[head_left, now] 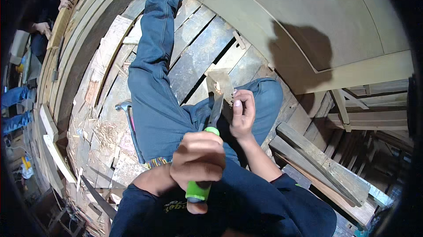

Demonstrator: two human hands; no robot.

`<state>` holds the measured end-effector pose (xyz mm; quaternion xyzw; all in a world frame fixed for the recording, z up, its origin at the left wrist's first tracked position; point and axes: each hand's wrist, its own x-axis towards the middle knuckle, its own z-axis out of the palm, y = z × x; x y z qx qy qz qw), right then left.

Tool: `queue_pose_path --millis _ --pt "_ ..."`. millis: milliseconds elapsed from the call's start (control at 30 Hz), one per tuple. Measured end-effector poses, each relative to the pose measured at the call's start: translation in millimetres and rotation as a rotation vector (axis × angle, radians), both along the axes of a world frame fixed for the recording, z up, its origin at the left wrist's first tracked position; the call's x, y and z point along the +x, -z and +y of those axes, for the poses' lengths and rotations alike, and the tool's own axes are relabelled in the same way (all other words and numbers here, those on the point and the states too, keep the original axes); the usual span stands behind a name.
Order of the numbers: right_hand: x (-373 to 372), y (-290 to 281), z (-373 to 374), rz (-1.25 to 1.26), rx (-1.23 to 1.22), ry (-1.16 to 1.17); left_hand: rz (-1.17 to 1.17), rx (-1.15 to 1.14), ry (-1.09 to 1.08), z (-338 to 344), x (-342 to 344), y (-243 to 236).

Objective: Using a hammer and chisel to carve or shape a small piece of wood.

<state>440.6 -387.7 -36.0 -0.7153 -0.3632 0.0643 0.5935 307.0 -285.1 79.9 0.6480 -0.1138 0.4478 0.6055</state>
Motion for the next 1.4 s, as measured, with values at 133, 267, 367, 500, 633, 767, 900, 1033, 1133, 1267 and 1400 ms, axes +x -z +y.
queue_pose_path --millis 133,267,367,500,633,767,900,1033,1133,1267,1400 --pt "-4.4 0.5 2.9 0.019 0.004 -0.019 0.063 -0.021 -0.079 4.7 30.2 56.6" --pt "0.2 4.9 2.2 0.011 0.021 -0.011 0.095 -0.298 -0.163 -0.8 28.0 87.1" --pt "6.5 -2.4 2.9 0.019 0.033 0.020 -0.039 -0.089 -0.065 7.7 14.7 26.9" --pt "15.0 1.8 2.7 0.043 -0.004 0.043 0.066 0.080 -0.049 4.2 15.6 26.8" --pt "9.1 -1.7 6.0 0.107 0.000 0.037 0.319 -0.299 -0.241 -2.2 44.2 106.6" --pt "9.4 -5.5 6.2 0.080 0.040 0.049 0.064 -0.293 -0.294 4.5 34.1 86.4" --pt "20.2 1.4 0.0 0.035 0.053 0.031 -0.031 -0.462 -0.257 6.9 31.2 48.4" --pt "18.6 1.8 -3.4 0.079 0.033 -0.015 0.194 -0.496 -0.166 15.7 19.2 35.7" --pt "23.9 -10.5 -3.4 -0.066 -0.022 -0.134 0.277 -0.744 -0.030 22.8 9.0 36.5" --pt "35.1 -41.2 -11.9 -0.207 -0.470 -0.138 0.195 -0.925 0.113 24.1 4.9 34.4" --pt "62.2 -61.7 -18.7 -0.029 -0.842 -0.104 0.440 -0.786 -0.013 24.4 0.6 30.3"
